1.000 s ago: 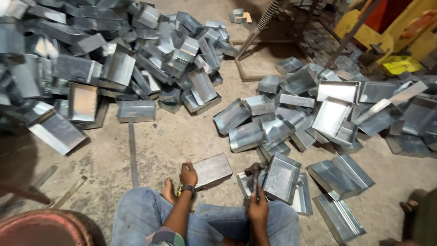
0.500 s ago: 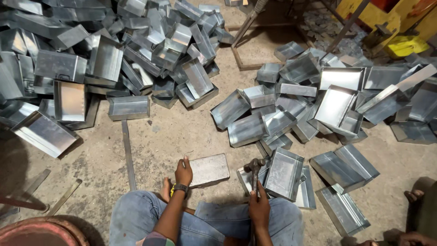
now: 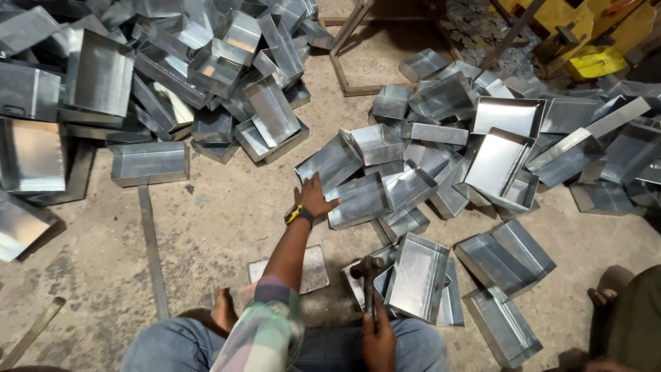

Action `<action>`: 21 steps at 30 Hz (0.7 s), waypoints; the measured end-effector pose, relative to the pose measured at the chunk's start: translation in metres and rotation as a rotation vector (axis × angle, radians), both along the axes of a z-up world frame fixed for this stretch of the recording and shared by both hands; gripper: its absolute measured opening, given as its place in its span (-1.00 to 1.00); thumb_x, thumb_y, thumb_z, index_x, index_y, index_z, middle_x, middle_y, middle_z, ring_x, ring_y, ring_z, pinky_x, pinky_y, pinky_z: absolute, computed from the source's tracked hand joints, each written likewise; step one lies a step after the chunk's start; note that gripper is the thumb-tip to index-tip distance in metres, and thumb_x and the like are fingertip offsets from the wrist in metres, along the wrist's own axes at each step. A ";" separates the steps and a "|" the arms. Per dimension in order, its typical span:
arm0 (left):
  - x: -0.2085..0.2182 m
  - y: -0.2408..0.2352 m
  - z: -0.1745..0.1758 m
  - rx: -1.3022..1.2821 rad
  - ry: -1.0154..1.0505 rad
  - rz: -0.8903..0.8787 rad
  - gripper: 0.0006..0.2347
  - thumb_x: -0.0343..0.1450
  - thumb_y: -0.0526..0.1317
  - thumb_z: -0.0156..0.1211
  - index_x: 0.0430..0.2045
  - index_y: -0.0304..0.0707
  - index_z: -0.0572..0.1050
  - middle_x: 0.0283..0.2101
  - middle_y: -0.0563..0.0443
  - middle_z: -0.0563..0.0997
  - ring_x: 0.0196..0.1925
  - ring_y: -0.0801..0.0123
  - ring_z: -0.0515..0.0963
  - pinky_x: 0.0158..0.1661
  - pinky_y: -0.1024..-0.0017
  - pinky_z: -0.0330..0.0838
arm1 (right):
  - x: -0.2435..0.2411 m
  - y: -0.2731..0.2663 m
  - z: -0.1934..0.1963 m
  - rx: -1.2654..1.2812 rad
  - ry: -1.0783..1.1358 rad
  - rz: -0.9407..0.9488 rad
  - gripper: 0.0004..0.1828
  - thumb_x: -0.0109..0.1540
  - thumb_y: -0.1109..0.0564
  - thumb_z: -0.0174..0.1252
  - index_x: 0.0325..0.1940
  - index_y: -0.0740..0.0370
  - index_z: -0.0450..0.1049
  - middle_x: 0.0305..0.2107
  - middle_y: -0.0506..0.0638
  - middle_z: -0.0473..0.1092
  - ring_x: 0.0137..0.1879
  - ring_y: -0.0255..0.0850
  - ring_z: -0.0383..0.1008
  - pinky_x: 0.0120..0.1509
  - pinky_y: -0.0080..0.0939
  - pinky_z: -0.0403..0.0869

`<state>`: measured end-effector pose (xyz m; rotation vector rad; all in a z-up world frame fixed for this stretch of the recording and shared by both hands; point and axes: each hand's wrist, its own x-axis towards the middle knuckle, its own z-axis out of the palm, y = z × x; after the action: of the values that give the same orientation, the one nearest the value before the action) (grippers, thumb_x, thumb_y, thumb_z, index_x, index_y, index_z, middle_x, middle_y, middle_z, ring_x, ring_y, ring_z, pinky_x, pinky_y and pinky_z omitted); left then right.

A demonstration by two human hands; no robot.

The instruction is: The person uses a hammer to shape and flatten the edges of various metal boxes and components on the floor of a workshop.

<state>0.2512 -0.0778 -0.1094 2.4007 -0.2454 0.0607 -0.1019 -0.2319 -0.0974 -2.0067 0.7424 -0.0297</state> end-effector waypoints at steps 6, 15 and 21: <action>0.004 -0.012 -0.010 0.237 -0.011 -0.094 -0.74 0.40 -0.15 0.18 -0.08 -0.21 0.51 -0.06 -0.19 0.66 0.02 -0.08 0.62 0.13 -0.24 0.31 | -0.006 -0.020 -0.047 -0.029 -0.161 0.069 -0.39 0.23 0.12 0.14 0.40 -0.07 0.32 -0.15 0.03 0.60 -0.29 -0.25 0.61 -0.20 -0.22 0.52; -0.144 0.065 0.079 0.216 -0.046 -0.314 -0.90 0.34 -0.27 0.22 -0.35 -0.24 0.50 -0.27 -0.21 0.59 -0.19 -0.17 0.58 -0.27 -0.07 0.43 | 0.006 -0.015 -0.062 0.127 -0.208 0.004 -0.40 0.30 0.13 0.11 0.47 0.04 0.29 -0.17 0.17 0.55 -0.22 -0.24 0.51 -0.16 -0.16 0.48; -0.248 0.125 0.090 0.446 -0.049 -0.415 -0.77 0.17 -0.26 0.32 -0.37 -0.27 0.49 -0.22 -0.16 0.55 -0.14 -0.05 0.57 -0.27 0.03 0.50 | 0.024 -0.015 -0.032 0.148 -0.003 -0.056 -0.39 0.33 0.04 0.11 0.49 0.02 0.25 -0.06 0.28 0.55 -0.05 0.05 0.60 0.00 -0.02 0.49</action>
<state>0.0034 0.0467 -0.0198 2.7320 -0.8507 -0.1408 -0.0779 -0.2470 -0.1293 -1.8449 0.7759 -0.0103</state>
